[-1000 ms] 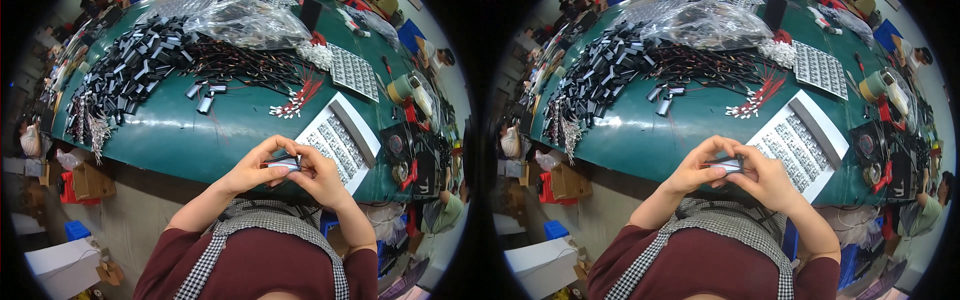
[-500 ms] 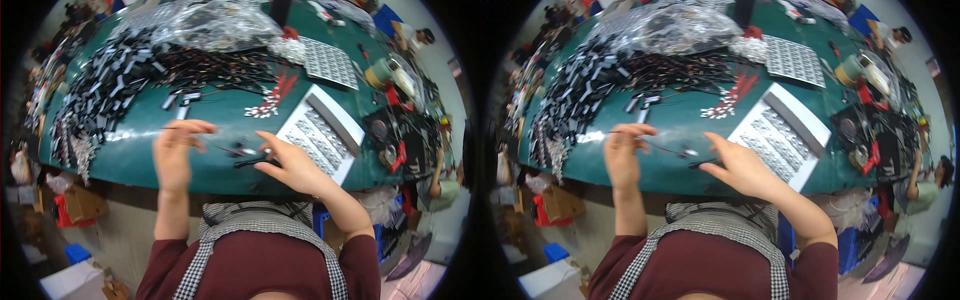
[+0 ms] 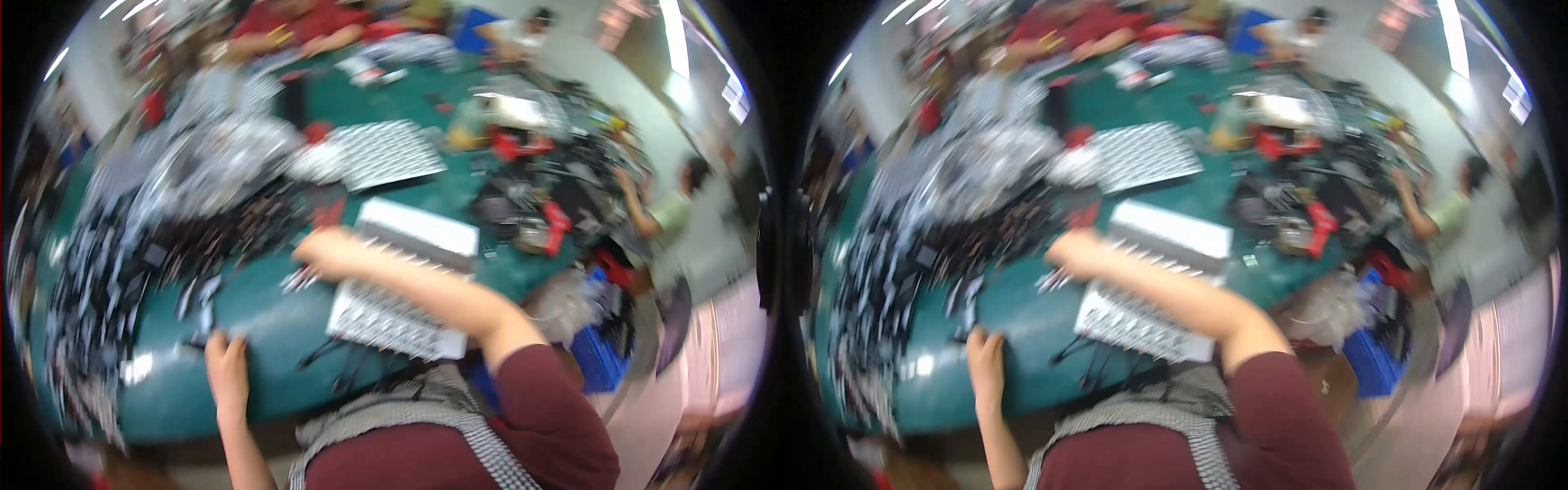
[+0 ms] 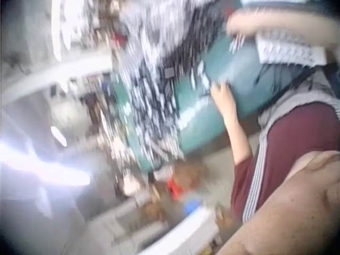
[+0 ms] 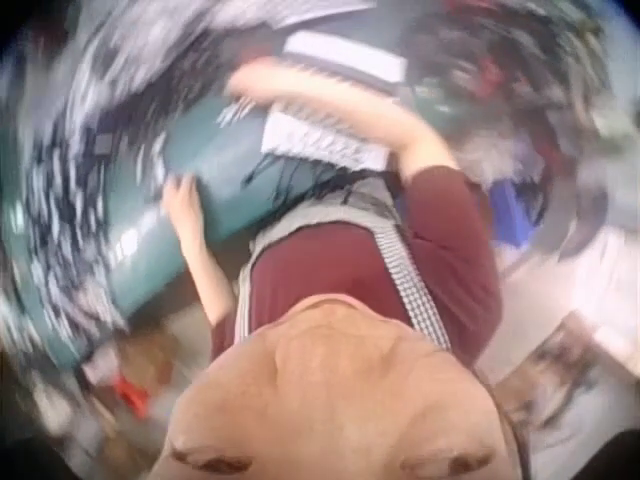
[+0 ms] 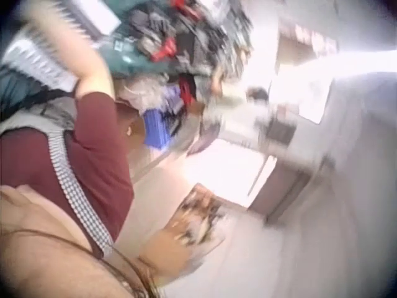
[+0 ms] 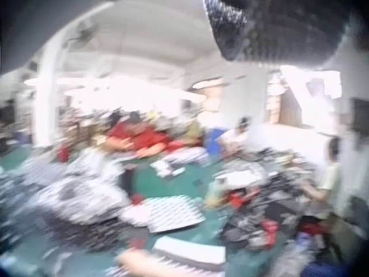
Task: The person assembles wiring harnesses by hand, inserting wires and connectors into small plastic housings for electronic devices.
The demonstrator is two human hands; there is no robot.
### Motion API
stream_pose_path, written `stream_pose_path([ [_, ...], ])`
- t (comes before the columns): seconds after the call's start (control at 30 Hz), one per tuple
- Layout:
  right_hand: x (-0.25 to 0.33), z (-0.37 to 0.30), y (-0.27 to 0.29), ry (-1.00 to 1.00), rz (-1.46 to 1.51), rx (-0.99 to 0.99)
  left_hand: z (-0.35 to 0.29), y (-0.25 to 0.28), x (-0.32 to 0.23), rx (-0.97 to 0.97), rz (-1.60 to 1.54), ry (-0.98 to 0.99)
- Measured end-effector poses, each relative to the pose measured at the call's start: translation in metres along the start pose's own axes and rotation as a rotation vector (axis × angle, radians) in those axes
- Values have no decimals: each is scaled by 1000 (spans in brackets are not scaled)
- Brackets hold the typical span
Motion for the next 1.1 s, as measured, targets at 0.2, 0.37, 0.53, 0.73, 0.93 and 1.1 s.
stream_pose_path([
  [0.2,10,14,-11,127,-13,25,0,2,-8,98,-161,-79],
  [0.37,7,19,22,-5,69,-96,-7,9,-1,67,-119,-105],
  [0.53,3,-26,77,-204,818,-321,3,32,-2,-96,-196,-167],
  [0.73,4,-48,111,-276,759,-493,30,87,103,-660,20,255],
  [0.93,35,-20,79,109,728,-532,43,103,254,-540,470,523],
  [1.1,-9,-18,30,-74,201,-43,59,92,246,-357,390,595],
])
Point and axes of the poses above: each hand's wrist, its own z-axis towards the middle knuckle, its own y-axis out of the back of the hand, x = y × z, the point moved 1 cm from there along z, towards the middle knuckle, and after that the axes turned 12 degrees about y, right-handed, at the moved point
